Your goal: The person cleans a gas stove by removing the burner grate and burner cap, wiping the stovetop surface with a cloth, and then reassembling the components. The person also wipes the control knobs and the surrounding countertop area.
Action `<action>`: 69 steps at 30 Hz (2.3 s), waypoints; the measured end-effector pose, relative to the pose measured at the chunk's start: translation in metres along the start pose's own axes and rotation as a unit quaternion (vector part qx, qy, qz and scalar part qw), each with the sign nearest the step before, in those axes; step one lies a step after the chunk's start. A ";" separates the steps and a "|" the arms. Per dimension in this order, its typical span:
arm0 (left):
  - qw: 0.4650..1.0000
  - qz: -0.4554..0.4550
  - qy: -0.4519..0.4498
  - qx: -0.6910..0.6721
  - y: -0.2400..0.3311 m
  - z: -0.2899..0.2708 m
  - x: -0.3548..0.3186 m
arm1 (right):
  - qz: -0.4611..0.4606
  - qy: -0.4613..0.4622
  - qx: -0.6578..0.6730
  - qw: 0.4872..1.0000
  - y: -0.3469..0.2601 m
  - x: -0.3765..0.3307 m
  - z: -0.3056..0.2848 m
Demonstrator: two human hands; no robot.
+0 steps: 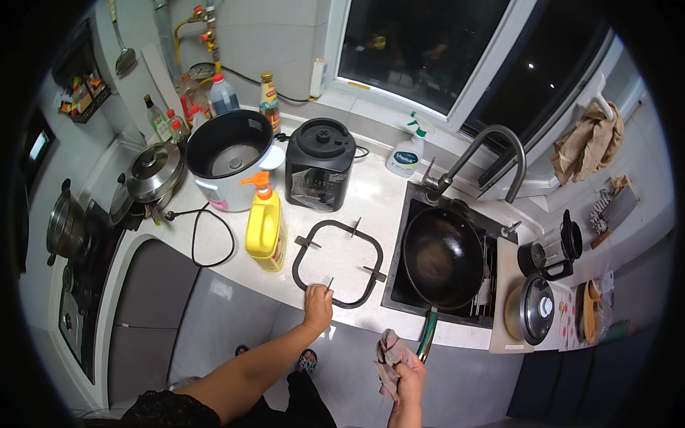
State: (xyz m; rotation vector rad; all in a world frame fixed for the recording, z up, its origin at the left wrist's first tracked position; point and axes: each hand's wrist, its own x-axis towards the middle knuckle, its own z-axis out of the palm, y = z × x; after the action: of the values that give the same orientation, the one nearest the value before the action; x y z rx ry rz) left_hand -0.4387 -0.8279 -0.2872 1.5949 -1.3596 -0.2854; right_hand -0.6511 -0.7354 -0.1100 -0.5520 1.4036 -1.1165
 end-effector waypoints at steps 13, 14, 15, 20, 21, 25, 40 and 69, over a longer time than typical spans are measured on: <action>0.950 -0.121 -0.102 -0.271 0.023 -0.256 0.002 | 0.029 -0.174 -0.072 0.982 0.044 -0.017 0.170; 0.934 -0.150 -0.098 -0.308 0.015 -0.291 0.002 | 0.034 -0.202 -0.088 0.975 0.051 -0.030 0.200; 0.930 -0.154 -0.089 -0.321 0.002 -0.327 -0.002 | 0.013 -0.216 -0.079 0.973 0.063 -0.046 0.236; 0.934 -0.209 0.053 -0.286 -0.058 -0.517 -0.028 | 0.108 -0.415 -0.055 0.902 0.116 -0.132 0.410; 0.935 -0.218 0.095 -0.263 -0.072 -0.551 -0.037 | 0.117 -0.447 -0.074 0.884 0.136 -0.144 0.443; 0.909 -0.307 0.261 -0.110 -0.114 -0.684 -0.078 | 0.154 -0.500 -0.105 0.845 0.197 -0.220 0.568; 0.767 -0.446 0.455 0.071 -0.294 -0.906 -0.132 | 0.094 -0.666 -0.248 0.697 0.355 -0.294 0.807; 0.527 -0.502 0.585 -0.358 -0.435 -0.973 -0.072 | -0.241 -0.532 -0.456 0.672 0.392 -0.276 0.827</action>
State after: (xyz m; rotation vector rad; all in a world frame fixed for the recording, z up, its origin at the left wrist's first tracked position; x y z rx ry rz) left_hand 0.4916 -0.3139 -0.1765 1.1318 0.7911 -0.2714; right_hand 0.2895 -0.5792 -0.1807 -2.0103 0.6128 -0.1555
